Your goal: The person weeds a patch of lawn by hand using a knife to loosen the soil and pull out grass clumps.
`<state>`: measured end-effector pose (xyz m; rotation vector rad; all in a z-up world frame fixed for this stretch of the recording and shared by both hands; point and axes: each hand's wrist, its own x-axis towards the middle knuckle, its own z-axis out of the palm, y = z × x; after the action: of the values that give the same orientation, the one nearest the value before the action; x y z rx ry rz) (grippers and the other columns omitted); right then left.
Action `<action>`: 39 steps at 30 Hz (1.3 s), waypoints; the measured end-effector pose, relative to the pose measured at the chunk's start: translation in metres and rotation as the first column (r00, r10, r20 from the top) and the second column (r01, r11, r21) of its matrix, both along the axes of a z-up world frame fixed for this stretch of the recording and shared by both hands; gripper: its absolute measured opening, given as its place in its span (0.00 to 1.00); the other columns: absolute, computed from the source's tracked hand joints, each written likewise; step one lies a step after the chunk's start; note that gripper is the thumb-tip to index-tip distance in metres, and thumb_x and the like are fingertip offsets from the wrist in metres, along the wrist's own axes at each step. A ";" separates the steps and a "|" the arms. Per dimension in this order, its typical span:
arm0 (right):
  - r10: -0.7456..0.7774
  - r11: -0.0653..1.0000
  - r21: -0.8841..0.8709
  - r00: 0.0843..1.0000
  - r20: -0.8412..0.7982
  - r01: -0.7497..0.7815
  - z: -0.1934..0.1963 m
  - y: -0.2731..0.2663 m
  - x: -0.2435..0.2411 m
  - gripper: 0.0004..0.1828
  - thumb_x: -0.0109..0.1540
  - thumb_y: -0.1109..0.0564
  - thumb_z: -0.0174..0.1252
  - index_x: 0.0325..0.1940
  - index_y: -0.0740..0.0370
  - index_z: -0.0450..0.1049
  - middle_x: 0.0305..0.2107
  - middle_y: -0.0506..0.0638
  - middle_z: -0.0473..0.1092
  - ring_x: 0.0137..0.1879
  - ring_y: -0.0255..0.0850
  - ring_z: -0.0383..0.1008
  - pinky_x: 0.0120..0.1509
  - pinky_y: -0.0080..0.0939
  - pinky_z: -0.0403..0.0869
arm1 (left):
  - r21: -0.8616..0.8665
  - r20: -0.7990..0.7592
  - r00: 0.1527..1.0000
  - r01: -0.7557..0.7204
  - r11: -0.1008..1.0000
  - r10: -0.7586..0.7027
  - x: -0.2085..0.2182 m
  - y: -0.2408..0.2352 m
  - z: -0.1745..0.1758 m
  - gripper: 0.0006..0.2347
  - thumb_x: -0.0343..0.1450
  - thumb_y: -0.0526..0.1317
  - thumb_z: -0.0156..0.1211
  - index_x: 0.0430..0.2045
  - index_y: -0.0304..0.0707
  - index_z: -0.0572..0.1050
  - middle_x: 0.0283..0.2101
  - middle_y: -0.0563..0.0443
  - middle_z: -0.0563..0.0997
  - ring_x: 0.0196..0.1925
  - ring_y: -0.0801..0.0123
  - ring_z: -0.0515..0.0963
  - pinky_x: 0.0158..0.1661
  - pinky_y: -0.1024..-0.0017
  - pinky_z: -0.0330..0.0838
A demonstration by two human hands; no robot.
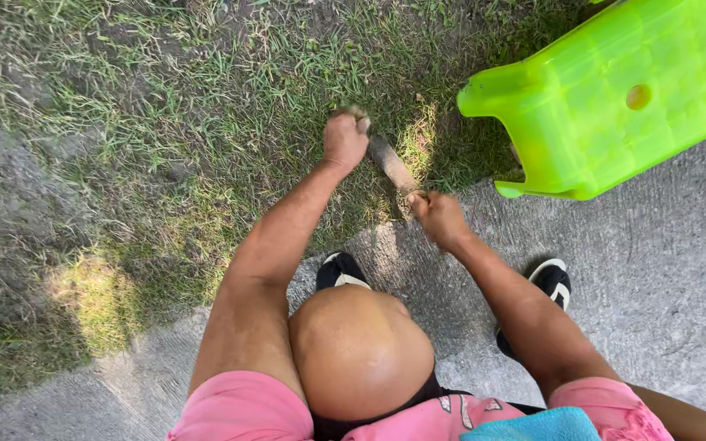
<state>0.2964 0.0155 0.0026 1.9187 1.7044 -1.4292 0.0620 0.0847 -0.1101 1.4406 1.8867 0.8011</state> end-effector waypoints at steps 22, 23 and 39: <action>-0.096 0.991 -0.099 0.992 -0.087 0.088 0.055 0.020 0.016 0.19 0.67 0.45 0.56 0.41 0.64 0.77 0.17 0.47 0.67 0.18 0.34 0.62 0.23 0.40 0.64 | -0.103 0.229 0.937 -0.247 0.964 0.265 -0.178 -0.057 0.062 0.13 0.75 0.26 0.45 0.49 0.40 0.71 0.49 0.46 0.81 0.48 0.61 0.86 0.48 0.66 0.82; -0.089 0.994 -0.068 0.989 -0.116 0.082 0.056 0.024 0.015 0.21 0.68 0.44 0.56 0.39 0.67 0.76 0.17 0.48 0.67 0.18 0.34 0.62 0.22 0.40 0.64 | -0.023 0.110 0.982 -0.153 0.988 0.154 -0.162 -0.045 0.061 0.16 0.73 0.24 0.47 0.52 0.40 0.71 0.51 0.43 0.81 0.51 0.59 0.85 0.51 0.65 0.82; -0.361 0.908 -0.359 0.841 -0.404 0.217 0.101 0.045 -0.016 0.16 0.64 0.50 0.56 0.48 0.63 0.68 0.27 0.51 0.74 0.24 0.34 0.74 0.28 0.36 0.76 | 0.227 0.323 0.940 -0.191 0.955 0.111 -0.112 0.084 -0.065 0.02 0.70 0.31 0.65 0.28 0.38 0.81 0.33 0.54 0.85 0.34 0.79 0.82 0.35 0.79 0.79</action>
<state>0.2799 0.0603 0.1040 1.8194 1.2659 -2.2720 -0.0500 0.1690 -0.1750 1.2368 1.7138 1.3057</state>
